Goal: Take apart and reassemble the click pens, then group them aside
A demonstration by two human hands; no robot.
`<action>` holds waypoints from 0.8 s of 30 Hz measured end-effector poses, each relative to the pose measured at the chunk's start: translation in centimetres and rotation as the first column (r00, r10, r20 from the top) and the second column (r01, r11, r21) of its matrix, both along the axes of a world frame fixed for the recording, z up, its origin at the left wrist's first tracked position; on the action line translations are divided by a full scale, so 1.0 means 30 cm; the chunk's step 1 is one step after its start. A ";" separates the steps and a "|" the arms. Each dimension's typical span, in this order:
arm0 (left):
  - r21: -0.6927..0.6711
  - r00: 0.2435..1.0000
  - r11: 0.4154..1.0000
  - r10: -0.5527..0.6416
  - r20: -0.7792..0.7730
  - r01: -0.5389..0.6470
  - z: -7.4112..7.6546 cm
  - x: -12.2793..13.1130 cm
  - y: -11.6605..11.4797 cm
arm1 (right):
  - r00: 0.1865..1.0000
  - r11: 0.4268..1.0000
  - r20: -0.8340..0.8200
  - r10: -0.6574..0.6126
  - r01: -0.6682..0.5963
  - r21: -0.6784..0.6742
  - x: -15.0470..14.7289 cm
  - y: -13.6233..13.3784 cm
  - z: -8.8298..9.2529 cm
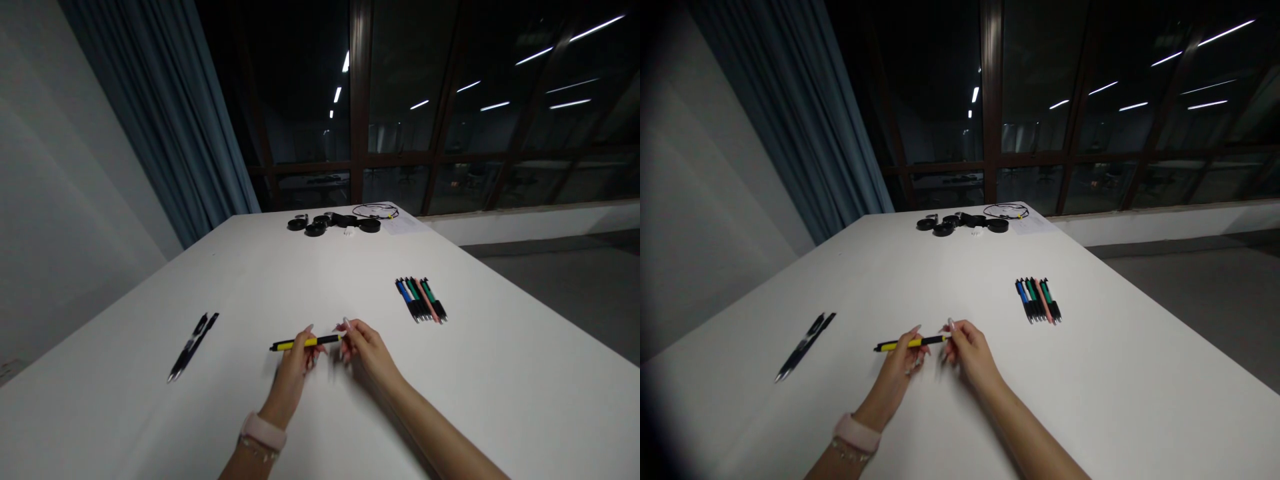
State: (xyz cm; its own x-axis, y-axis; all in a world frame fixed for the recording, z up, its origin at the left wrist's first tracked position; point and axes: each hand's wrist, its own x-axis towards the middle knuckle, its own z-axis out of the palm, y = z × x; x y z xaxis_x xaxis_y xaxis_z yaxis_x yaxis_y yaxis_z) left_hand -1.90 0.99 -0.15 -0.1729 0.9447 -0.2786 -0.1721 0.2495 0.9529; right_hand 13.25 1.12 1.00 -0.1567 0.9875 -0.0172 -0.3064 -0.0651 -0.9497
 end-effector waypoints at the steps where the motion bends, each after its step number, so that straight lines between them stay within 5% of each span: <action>1: -0.001 1.000 1.000 0.008 0.005 -0.008 0.005 -0.002 -0.002 | 1.000 1.000 -0.030 -0.005 0.004 -0.014 0.000 0.002 -0.005; 9: -0.002 0.998 0.998 0.064 0.018 -0.064 0.020 -0.009 -0.008 | 0.984 0.982 -0.050 -0.170 0.173 0.069 0.008 0.008 -0.008; 24: 0.004 1.000 1.000 0.009 -0.027 -0.009 -0.033 -0.005 0.014 | 1.000 0.991 0.019 -0.019 0.017 0.131 -0.011 -0.016 -0.011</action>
State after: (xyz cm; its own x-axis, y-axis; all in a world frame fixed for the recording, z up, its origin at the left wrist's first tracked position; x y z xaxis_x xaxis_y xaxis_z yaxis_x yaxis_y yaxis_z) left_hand -2.06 1.42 -1.13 -0.1890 0.9440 -0.2704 -0.1488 0.2446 0.9581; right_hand 12.93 0.64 0.66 -0.1400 0.9841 0.1095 -0.2873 0.0655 -0.9556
